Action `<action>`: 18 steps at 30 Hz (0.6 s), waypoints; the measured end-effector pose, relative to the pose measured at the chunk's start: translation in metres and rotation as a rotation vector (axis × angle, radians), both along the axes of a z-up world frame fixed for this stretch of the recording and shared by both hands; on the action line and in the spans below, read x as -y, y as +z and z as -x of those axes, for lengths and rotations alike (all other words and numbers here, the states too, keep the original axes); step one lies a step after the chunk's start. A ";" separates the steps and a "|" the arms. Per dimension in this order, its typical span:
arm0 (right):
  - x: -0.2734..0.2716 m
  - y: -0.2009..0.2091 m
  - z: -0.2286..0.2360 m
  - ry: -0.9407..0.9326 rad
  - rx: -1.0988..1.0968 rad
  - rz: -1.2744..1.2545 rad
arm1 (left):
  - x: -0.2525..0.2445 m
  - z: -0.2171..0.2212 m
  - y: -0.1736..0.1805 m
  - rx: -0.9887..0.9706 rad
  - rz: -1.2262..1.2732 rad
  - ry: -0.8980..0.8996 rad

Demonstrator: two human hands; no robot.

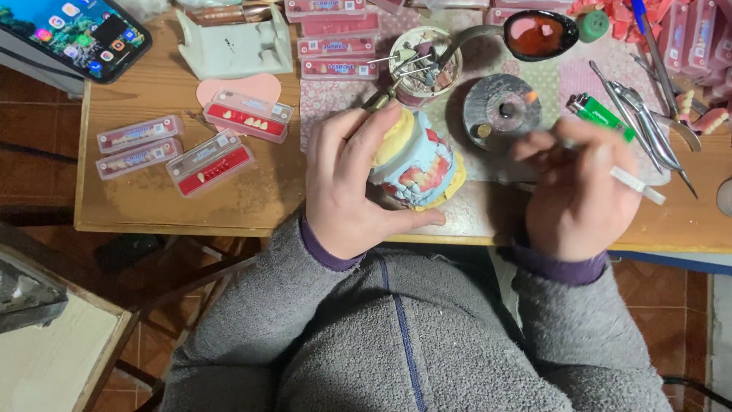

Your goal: The person handles a dental model, placing a small tooth-like piece into the upper jaw. They then use a metal tool to scrape and shape the pink material on the model's gums and teeth. The person rotates the model to work on different areas.

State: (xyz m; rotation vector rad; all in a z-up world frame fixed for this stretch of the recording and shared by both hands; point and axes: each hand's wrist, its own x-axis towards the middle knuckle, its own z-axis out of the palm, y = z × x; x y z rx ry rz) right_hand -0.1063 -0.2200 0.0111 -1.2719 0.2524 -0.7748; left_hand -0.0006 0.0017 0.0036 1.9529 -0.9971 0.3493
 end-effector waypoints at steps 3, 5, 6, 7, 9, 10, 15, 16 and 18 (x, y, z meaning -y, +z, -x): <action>-0.004 -0.039 0.030 0.110 0.117 0.187 | 0.000 0.000 0.000 -0.032 -0.010 0.007; -0.020 -0.015 0.021 0.188 0.146 0.192 | 0.001 0.000 0.000 -0.032 -0.015 0.013; -0.028 -0.003 0.015 0.260 0.182 0.196 | 0.000 -0.001 0.000 -0.026 -0.023 0.014; -0.028 -0.005 0.015 0.265 0.180 0.194 | -0.001 -0.001 0.000 -0.029 -0.024 0.019; -0.025 -0.007 0.014 0.291 0.153 0.267 | -0.001 -0.002 0.001 -0.049 0.004 0.006; -0.024 -0.005 0.013 0.294 0.151 0.268 | -0.001 -0.002 0.001 -0.051 0.005 0.009; -0.022 -0.005 0.009 0.269 0.138 0.450 | -0.002 -0.003 0.001 -0.037 0.016 -0.028; -0.022 -0.005 0.008 0.272 0.138 0.451 | -0.002 -0.004 0.000 -0.038 0.017 -0.026; -0.022 -0.004 0.008 0.288 0.126 0.477 | -0.002 -0.004 -0.001 -0.035 0.006 -0.031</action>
